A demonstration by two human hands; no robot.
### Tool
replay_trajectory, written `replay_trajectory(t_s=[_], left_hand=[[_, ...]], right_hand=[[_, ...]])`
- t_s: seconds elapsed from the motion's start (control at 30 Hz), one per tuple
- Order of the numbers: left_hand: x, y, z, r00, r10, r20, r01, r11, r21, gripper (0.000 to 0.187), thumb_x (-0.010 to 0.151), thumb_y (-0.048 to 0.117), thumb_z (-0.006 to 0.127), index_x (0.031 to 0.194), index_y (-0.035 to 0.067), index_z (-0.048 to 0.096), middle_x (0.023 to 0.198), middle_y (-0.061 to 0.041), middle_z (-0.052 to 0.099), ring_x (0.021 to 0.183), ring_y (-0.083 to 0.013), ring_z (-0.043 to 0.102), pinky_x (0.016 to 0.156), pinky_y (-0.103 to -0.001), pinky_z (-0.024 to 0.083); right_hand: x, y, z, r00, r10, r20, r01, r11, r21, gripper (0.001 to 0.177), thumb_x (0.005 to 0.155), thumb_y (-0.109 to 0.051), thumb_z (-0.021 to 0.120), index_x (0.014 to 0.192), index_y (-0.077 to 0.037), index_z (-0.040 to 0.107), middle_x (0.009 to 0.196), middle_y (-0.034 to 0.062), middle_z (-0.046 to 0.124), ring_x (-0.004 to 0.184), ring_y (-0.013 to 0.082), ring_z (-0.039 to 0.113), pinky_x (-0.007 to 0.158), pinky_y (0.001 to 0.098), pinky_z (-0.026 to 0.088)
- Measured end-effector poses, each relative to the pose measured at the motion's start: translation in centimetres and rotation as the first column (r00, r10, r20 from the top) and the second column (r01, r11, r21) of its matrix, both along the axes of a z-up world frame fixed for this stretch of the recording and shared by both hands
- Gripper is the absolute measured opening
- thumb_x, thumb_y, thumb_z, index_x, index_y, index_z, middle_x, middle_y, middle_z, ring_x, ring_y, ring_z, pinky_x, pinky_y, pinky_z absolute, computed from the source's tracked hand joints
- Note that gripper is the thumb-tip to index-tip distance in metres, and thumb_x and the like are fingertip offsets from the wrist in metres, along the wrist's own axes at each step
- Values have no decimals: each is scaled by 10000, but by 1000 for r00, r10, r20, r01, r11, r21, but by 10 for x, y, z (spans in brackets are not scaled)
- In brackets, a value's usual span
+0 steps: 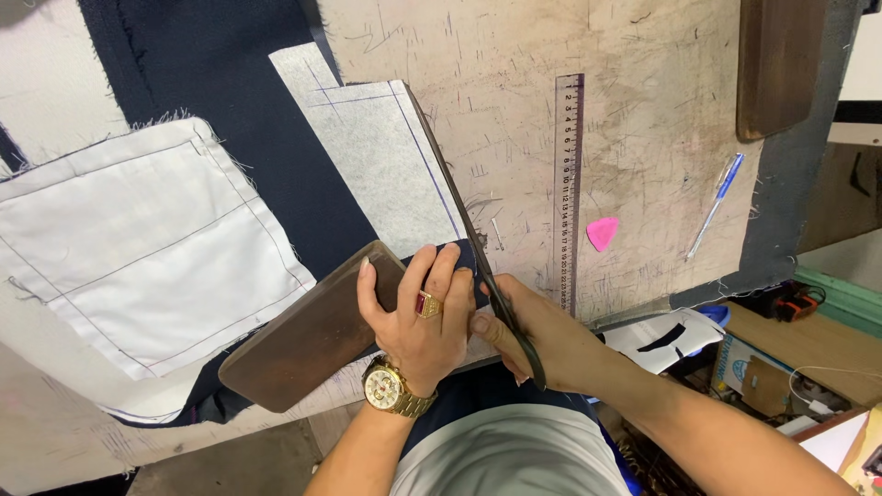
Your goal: The person marks a blue piece of fabric using a ruler and pink chalk, then cuts along the marked line with shears before using an iron to press seams on a partially constructed garment.
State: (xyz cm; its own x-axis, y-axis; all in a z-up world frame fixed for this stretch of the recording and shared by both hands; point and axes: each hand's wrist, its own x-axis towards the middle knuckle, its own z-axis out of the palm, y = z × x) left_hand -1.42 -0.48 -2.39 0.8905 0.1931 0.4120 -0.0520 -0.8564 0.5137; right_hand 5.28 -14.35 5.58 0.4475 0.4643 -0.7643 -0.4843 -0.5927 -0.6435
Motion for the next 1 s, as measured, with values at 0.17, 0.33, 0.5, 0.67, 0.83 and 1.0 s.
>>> replay_trajectory(t_s=[0.17, 0.33, 0.5, 0.67, 0.83, 1.0], left_hand=[[0, 1, 0, 1000, -4, -1, 4, 1000, 16, 302, 1103, 283, 408, 1050, 127, 662, 1219, -78, 718, 1151, -275, 670, 1058, -719, 302], [2, 0, 2, 1000, 6, 5, -6, 1000, 18, 262, 1095, 243, 441, 1046, 129, 672, 1207, -75, 723, 1139, -274, 678, 1049, -713, 312], [1, 0, -1, 1000, 0, 6, -1, 1000, 26, 322, 1108, 289, 395, 1043, 128, 666, 1201, -77, 719, 1132, -270, 677, 1051, -709, 314], [-3, -1, -7, 1000, -12, 8, 12, 1000, 25, 395, 1112, 352, 344, 1050, 121, 658, 1224, -87, 713, 1148, -277, 673, 1060, -726, 302], [0, 1, -3, 1000, -12, 7, 12, 999, 40, 297, 1090, 283, 415, 1048, 122, 661, 1210, -82, 717, 1138, -275, 678, 1054, -726, 305], [3, 3, 5, 1000, -7, 10, 6, 999, 50, 167, 1050, 163, 502, 1036, 128, 665, 1187, -71, 728, 1122, -267, 687, 1048, -713, 325]], right_hand=[[2, 4, 5, 1000, -28, 1, 28, 999, -39, 307, 1019, -259, 569, 1170, 9, 573, 408, 2, 567, 305, 118, 589, 395, 217, 512], [-2, -1, -2, 1000, -17, 6, 18, 1000, -24, 296, 1024, -295, 567, 1149, -26, 572, 403, 15, 584, 308, 124, 606, 384, 228, 520], [-3, -2, -1, 995, -86, -44, 87, 996, 7, 282, 1021, -277, 582, 1135, -19, 575, 430, 18, 579, 309, 118, 594, 373, 239, 530], [-5, -3, -5, 992, -87, -96, 89, 996, 11, 329, 1025, -294, 570, 1145, 12, 550, 432, 25, 555, 293, 127, 572, 337, 261, 530], [-5, -3, -4, 983, -135, -125, 139, 990, 21, 313, 1024, -257, 577, 1149, 28, 547, 447, 24, 520, 295, 130, 557, 324, 272, 533], [-3, -7, -6, 971, -163, -173, 179, 981, 75, 353, 1010, -219, 601, 1211, 57, 511, 463, 9, 483, 304, 125, 548, 332, 276, 550]])
